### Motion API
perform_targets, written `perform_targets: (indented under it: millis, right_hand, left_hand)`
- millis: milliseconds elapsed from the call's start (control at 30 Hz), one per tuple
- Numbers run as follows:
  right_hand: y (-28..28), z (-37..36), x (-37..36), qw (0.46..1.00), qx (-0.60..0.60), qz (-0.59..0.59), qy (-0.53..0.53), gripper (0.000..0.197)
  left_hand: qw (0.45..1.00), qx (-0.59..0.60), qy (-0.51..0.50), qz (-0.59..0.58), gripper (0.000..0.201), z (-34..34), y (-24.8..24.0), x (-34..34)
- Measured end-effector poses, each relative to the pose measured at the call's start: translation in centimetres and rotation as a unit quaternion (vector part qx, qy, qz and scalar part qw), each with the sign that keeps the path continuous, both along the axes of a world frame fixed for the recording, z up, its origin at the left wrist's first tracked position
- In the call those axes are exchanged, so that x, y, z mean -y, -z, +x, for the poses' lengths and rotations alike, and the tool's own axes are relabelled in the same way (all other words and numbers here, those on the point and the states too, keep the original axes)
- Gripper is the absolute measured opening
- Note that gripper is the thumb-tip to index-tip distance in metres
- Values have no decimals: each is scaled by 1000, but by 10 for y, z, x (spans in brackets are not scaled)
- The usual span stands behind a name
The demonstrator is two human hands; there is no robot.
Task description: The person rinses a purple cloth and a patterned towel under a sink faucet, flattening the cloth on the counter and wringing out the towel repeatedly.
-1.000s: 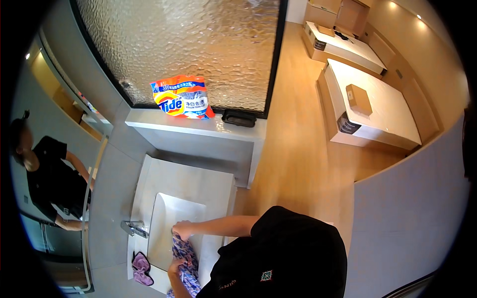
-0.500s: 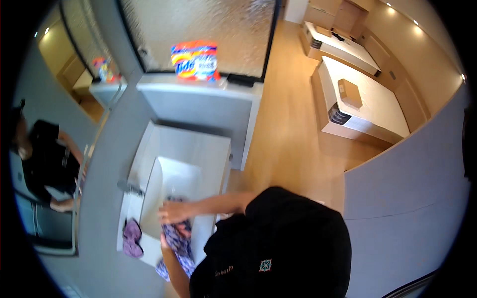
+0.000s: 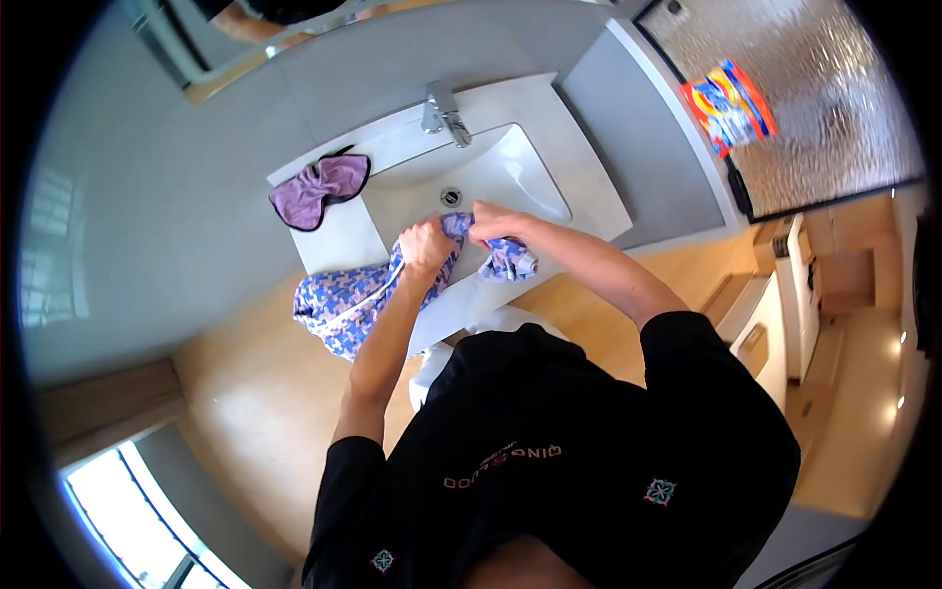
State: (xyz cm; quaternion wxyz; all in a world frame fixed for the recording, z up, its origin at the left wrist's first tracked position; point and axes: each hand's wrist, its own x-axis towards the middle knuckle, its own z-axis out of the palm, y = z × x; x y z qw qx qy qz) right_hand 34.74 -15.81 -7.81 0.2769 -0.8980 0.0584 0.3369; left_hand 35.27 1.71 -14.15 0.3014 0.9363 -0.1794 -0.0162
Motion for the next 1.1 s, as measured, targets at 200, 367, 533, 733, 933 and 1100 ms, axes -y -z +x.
perform_targets:
  millis: [200,367,533,733,933,1100]
  right_hand:
    - [14,26,-1,986,-153,64,-7,13]
    - [51,18,16,955,-202,214,41,12]
    - [2,-1,10,993,-93,69,27,19]
    - [-69,0,4,958,-13,283,51,53]
    - [-43,-18,-12,843,-67,420,328,37]
    - [11,-46,-54,738,47,468,485,30]
  left_hand:
    - [988,140,-10,-60,30,9,44,-6]
    - [985,127,19,-115,28,9,45,-3]
    - [995,12,73,-66,52,21,14,-23]
    - [616,-674,274,-302,109,94,34,-90]
    - [401,-690,454,-397,114,48,28,-75]
    - [774,-476,204,-364,62,19,13,-72]
